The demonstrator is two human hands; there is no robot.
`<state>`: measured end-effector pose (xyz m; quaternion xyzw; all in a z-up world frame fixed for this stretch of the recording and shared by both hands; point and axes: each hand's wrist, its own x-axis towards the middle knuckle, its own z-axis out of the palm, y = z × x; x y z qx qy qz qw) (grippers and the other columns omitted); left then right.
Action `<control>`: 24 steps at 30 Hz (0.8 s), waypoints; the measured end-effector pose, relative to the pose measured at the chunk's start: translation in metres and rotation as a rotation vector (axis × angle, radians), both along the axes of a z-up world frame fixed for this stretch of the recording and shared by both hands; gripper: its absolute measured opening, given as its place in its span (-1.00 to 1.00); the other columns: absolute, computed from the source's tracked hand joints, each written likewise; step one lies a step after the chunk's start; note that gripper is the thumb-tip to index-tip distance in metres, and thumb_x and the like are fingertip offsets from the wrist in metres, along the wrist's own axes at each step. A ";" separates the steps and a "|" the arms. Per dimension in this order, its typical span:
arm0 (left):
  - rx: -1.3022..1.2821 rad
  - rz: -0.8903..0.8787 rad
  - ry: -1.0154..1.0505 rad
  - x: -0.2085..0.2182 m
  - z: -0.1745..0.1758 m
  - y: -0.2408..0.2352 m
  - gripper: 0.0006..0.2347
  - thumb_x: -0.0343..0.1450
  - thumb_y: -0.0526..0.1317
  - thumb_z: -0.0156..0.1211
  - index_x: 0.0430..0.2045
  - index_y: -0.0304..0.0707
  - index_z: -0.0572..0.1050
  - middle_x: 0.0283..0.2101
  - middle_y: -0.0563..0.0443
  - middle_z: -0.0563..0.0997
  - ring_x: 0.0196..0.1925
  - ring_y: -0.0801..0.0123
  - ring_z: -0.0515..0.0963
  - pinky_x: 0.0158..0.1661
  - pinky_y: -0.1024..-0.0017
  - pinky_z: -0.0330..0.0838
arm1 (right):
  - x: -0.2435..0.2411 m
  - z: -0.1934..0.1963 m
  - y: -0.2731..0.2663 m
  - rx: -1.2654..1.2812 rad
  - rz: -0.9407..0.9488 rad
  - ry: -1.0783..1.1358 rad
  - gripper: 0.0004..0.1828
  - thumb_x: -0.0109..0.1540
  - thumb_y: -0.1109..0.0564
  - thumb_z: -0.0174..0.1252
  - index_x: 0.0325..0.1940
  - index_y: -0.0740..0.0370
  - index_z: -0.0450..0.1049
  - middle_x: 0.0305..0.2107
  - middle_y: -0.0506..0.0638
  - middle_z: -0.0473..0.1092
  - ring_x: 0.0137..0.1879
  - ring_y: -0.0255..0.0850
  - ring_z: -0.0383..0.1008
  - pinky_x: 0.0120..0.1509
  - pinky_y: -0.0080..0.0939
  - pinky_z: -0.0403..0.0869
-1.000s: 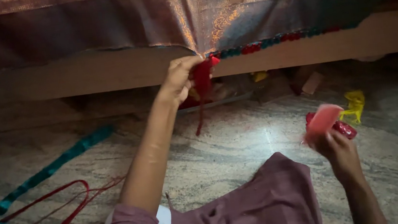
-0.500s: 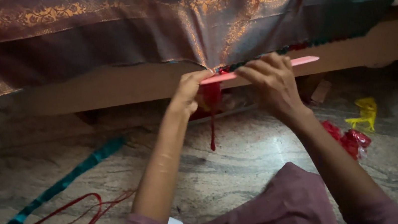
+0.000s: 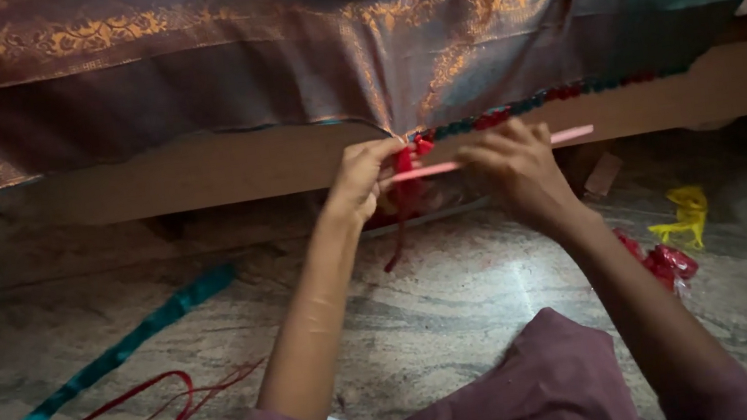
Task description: The person sits on the floor and works on red ribbon strips: they stretch and smooth the ribbon over a cloth on their lap, comb the ribbon with a pink comb, cut a section with scissors, and tie the prepared ribbon onto a garland string hanging at the edge of a bed.
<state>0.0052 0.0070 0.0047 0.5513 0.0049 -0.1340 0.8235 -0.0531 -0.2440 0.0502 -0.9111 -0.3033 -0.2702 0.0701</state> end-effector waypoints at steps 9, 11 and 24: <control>0.154 0.043 -0.057 -0.010 0.006 -0.004 -0.83 0.43 -0.21 0.20 -0.38 -0.35 0.66 -0.43 0.01 0.69 -0.46 0.50 0.61 -0.43 0.54 0.44 | -0.025 0.017 -0.006 0.845 -0.300 1.174 -0.52 0.26 0.10 0.12 0.29 -0.05 0.41 -0.02 -0.04 0.55 -0.13 -0.26 0.58 0.02 -0.21 0.53; 0.089 0.050 -0.227 -0.007 0.002 -0.004 -0.83 0.43 -0.24 0.23 -0.49 -0.36 0.67 -0.54 0.12 0.64 -0.54 0.59 0.52 -0.48 0.57 0.36 | -0.016 0.035 0.002 0.809 -0.292 1.231 -0.54 0.28 0.04 0.13 0.29 0.03 0.51 -0.10 -0.04 0.60 -0.26 -0.34 0.54 -0.15 -0.33 0.46; 0.106 -0.002 -0.368 -0.009 -0.007 -0.003 -0.73 0.54 -0.20 0.20 -0.55 -0.38 0.61 -0.54 0.17 0.58 -0.51 0.65 0.41 -0.44 0.58 0.27 | 0.026 -0.003 -0.020 0.866 0.075 1.419 -0.56 0.19 0.20 0.24 0.17 0.23 0.59 -0.23 -0.03 0.62 -0.24 -0.39 0.56 -0.10 -0.44 0.50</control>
